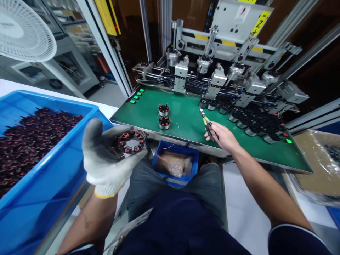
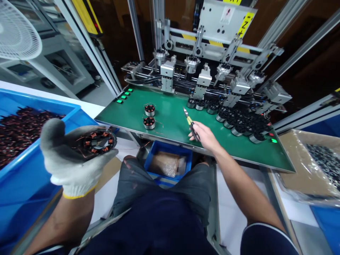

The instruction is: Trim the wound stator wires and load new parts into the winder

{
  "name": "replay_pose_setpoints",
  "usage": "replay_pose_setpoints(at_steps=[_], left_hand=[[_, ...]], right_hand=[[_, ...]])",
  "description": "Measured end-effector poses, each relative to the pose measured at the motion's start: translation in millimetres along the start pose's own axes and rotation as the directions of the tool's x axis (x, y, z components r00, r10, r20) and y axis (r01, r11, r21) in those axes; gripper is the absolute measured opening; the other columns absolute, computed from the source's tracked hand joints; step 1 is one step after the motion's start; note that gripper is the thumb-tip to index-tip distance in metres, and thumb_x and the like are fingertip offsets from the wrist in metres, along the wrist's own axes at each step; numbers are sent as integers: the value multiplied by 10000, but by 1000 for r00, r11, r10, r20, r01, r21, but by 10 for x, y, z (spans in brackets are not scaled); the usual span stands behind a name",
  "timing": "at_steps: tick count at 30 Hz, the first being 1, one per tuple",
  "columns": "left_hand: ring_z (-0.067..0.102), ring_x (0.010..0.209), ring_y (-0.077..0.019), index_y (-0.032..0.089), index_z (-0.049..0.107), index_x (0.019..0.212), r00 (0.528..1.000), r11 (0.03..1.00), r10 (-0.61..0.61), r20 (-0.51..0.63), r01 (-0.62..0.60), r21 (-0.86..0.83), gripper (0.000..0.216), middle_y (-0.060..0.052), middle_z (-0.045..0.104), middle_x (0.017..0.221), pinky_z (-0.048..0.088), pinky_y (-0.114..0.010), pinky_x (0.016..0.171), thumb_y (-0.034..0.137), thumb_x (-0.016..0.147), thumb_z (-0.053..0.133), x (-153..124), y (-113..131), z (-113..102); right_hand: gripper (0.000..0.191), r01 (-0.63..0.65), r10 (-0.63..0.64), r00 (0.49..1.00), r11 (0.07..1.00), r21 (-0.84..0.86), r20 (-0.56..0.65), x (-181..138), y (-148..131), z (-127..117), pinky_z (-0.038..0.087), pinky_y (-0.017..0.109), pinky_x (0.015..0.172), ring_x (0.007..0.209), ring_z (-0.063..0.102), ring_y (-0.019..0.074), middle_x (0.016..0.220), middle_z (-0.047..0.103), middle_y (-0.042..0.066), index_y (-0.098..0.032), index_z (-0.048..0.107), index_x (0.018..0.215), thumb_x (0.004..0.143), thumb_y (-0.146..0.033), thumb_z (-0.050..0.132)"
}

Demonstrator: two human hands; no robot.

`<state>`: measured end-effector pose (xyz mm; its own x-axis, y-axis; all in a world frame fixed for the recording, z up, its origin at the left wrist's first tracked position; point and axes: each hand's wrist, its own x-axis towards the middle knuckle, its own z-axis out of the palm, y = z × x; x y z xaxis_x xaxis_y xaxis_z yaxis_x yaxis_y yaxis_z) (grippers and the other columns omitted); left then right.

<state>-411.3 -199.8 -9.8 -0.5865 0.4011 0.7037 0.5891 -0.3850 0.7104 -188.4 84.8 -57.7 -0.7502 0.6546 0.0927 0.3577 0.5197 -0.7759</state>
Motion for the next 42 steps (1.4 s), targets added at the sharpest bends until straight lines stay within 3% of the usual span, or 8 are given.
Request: replay_pose_setpoints(at_steps=[2, 4, 8, 22, 29, 33, 38, 42], left_hand=[[754, 955, -155, 400, 535, 1455, 999, 998, 50, -16, -50, -38, 1119, 37, 776, 1149, 664, -270, 804, 51, 477, 953, 4, -69, -31], [760, 928, -156, 379, 538, 1454, 996, 995, 82, -21, -84, -54, 1169, 34, 785, 1132, 666, -274, 789, 46, 416, 958, 11, -138, -60], [763, 903, -161, 366, 536, 1461, 996, 996, 89, 2, -89, -8, 1168, 21, 772, 1127, 669, -282, 750, 55, 418, 960, 22, -198, -65], [774, 951, -154, 357, 544, 1456, 1000, 1000, 2, 16, -2, -14, 1215, 32, 794, 1156, 664, -264, 807, 25, 371, 978, -68, -43, -10], [769, 1002, -162, 367, 542, 1461, 997, 996, -79, 28, 80, -35, 1197, 32, 796, 1160, 660, -266, 849, 8, 401, 965, -101, -36, 3], [764, 986, -158, 348, 560, 1441, 991, 988, -116, 68, 122, -91, 1117, 18, 790, 1144, 656, -250, 835, 24, 453, 967, -75, -81, -28], [757, 1042, -195, 310, 543, 1443, 913, 937, -309, 267, 340, -76, 993, -26, 777, 1143, 648, -255, 847, 66, 560, 924, -78, -102, -43], [758, 1084, -247, 230, 549, 1405, 833, 936, -331, 442, 348, 45, 858, -74, 780, 1169, 633, -315, 949, 81, 609, 829, -131, -59, 44]], right_hand=[[609, -6, -12, 997, 973, 232, 76, -410, -187, 180, 593, 354, 659, 754, 679, 202, 984, 651, 106, -167, 521, 1319, 1046, -631, 236], [558, -107, -46, 972, 785, 610, 229, -853, -390, 373, 570, 326, 693, 787, 655, 177, 1034, 628, 84, -210, 470, 1381, 979, -586, 562], [534, -287, -182, 876, 548, 786, 447, -1422, -735, 650, 516, 337, 871, 952, 601, 160, 1151, 566, 82, -221, 506, 1322, 879, -351, 773], [520, -231, -262, 870, 532, 814, 418, -1266, -977, 740, 495, 391, 985, 1074, 601, 184, 1166, 580, 80, -184, 565, 1259, 752, -89, 628], [284, -187, -220, 903, 574, 797, 370, -1300, -1001, 768, 433, 212, 599, 645, 504, 65, 840, 520, -17, -163, 598, 1024, 772, -38, 555], [318, -182, -165, 919, 629, 756, 358, -1279, -946, 611, 444, 216, 587, 680, 520, 80, 909, 552, 15, -160, 605, 1167, 854, -105, 593], [582, 49, -224, 950, 795, 604, 218, -1076, -1086, 146, 537, 257, 752, 858, 597, 114, 1146, 632, 81, -200, 570, 1387, 835, -15, 579], [645, 148, -319, 922, 814, 561, 220, -878, -1340, -26, 564, 255, 772, 938, 622, 140, 1210, 672, 96, -182, 561, 1418, 801, 5, 564]])
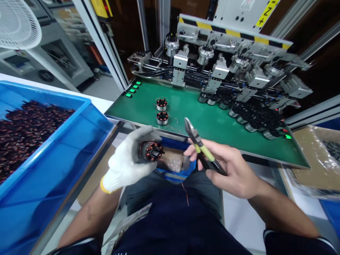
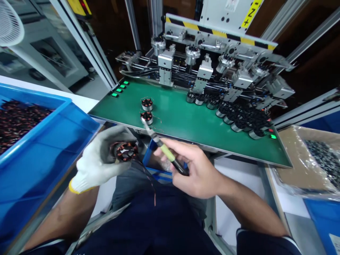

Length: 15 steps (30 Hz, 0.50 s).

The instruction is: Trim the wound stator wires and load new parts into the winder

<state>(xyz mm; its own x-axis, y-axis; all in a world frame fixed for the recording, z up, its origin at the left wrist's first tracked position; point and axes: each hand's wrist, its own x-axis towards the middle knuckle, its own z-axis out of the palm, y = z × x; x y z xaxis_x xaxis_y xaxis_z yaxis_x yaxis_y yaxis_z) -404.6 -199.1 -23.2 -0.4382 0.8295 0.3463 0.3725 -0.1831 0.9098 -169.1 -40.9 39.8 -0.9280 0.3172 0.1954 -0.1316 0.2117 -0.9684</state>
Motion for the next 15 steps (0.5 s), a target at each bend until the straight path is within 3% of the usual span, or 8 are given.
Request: replay_pose_setpoints(at_steps=[4, 7, 10, 13, 15], left_hand=[[758, 1092, -286, 255, 506, 1439, 990, 985, -5, 142, -19, 171, 891, -69, 765, 1223, 644, -365, 947, 78, 594, 731, -38, 43, 71], [760, 1088, -311, 273, 476, 1481, 987, 942, -1, 161, -53, 332, 933, -66, 762, 1249, 653, -395, 929, 119, 589, 704, -82, 88, 60], [754, 1088, -366, 215, 524, 1451, 987, 877, -47, 151, -32, 480, 885, -115, 753, 1273, 653, -461, 923, 179, 582, 689, -117, 150, 35], [736, 1122, -397, 203, 576, 1414, 980, 834, -115, 162, 7, 552, 841, -130, 736, 1307, 638, -504, 945, 202, 580, 678, -133, 197, 20], [739, 1121, -381, 228, 568, 1436, 974, 858, -123, 189, 8, 513, 867, -111, 741, 1300, 638, -490, 943, 183, 575, 661, -137, 202, 19]], right_hand=[[642, -67, 67, 993, 998, 1, 94, 243, -88, 101, 559, 244, 733, 816, 613, 111, 1239, 678, 107, -134, 591, 1377, 742, -40, 591], [629, -131, 124, 981, 991, 38, 148, 363, -97, 194, 543, 228, 698, 754, 587, 95, 1149, 699, 78, -134, 616, 1357, 732, -73, 577], [603, -159, 148, 972, 986, 47, 185, 417, -108, 252, 541, 225, 685, 737, 576, 99, 1060, 707, 48, -148, 643, 1334, 740, -94, 561], [637, -122, 126, 968, 992, -31, 218, 424, -125, 280, 550, 231, 682, 758, 607, 116, 1083, 717, 43, -167, 638, 1351, 728, -71, 550], [684, -48, 73, 968, 993, -111, 242, 406, -146, 300, 576, 270, 777, 859, 661, 157, 1138, 721, 53, -178, 627, 1369, 705, -33, 553]])
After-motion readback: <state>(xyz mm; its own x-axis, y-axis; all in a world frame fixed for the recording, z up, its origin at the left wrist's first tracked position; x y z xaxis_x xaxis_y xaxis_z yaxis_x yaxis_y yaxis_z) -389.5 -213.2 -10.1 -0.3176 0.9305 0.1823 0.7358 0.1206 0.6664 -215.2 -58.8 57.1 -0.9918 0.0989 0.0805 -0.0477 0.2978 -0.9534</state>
